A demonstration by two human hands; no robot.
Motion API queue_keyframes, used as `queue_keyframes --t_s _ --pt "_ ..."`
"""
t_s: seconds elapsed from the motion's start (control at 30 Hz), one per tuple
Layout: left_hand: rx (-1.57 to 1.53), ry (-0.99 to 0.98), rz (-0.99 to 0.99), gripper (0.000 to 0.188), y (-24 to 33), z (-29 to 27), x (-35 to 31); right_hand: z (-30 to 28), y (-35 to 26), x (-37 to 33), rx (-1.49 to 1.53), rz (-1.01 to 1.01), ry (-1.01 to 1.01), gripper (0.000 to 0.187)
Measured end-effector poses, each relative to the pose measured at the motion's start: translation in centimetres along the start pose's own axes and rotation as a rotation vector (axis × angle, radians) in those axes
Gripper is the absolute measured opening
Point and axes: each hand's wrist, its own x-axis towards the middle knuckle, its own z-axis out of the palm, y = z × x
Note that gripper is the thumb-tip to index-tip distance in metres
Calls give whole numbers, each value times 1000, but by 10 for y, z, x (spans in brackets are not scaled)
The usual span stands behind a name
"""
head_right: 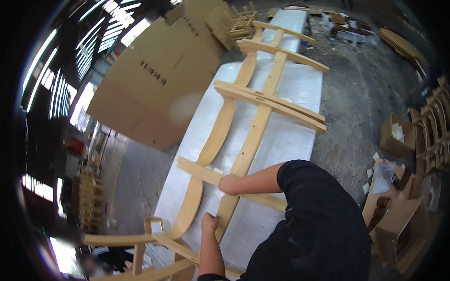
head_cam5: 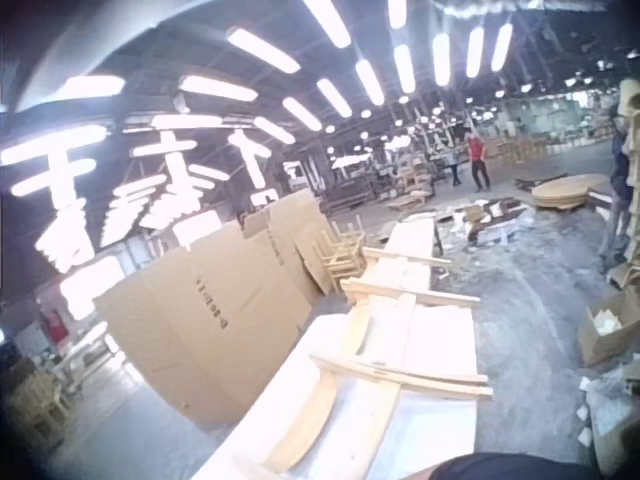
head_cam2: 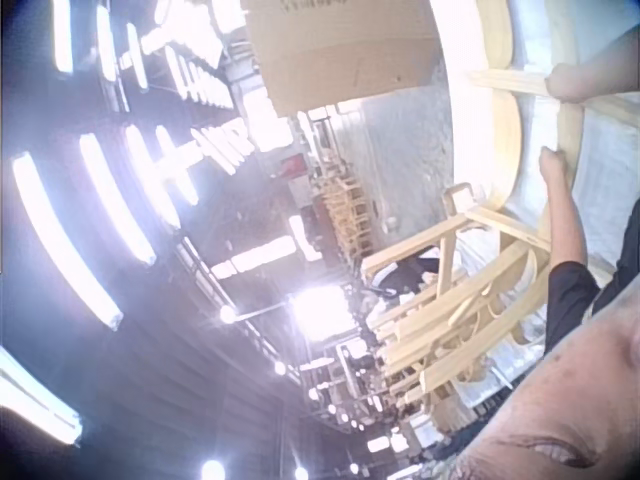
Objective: The person assembles wooden chair frames on a long workbench, inserting dowels and tapping joints with a rubber mallet. The person repeatedly positions chair frames, aligns legs and rails, and secures joints. A coworker is visible working nearby.
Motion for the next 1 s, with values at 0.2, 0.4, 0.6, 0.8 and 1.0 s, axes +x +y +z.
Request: queue_keyframes --t_s 0.2,0.4,0.6,0.8,1.0 --pt "-259 -187 -227 39 -13 4 -10 -1 -13 -1 79 -85 -41 14" --pt "-9 -8 39 36 -10 8 -10 -5 -9 1 -14 -79 -115 14" --pt "-34 88 55 30 -2 6 -6 -12 -8 2 -2 -6 -86 15" --pt "-71 78 74 29 -1 6 -9 3 -8 -2 9 51 4 11" --pt "-44 108 14 36 1 6 -7 10 -5 -4 -22 -37 109 11"
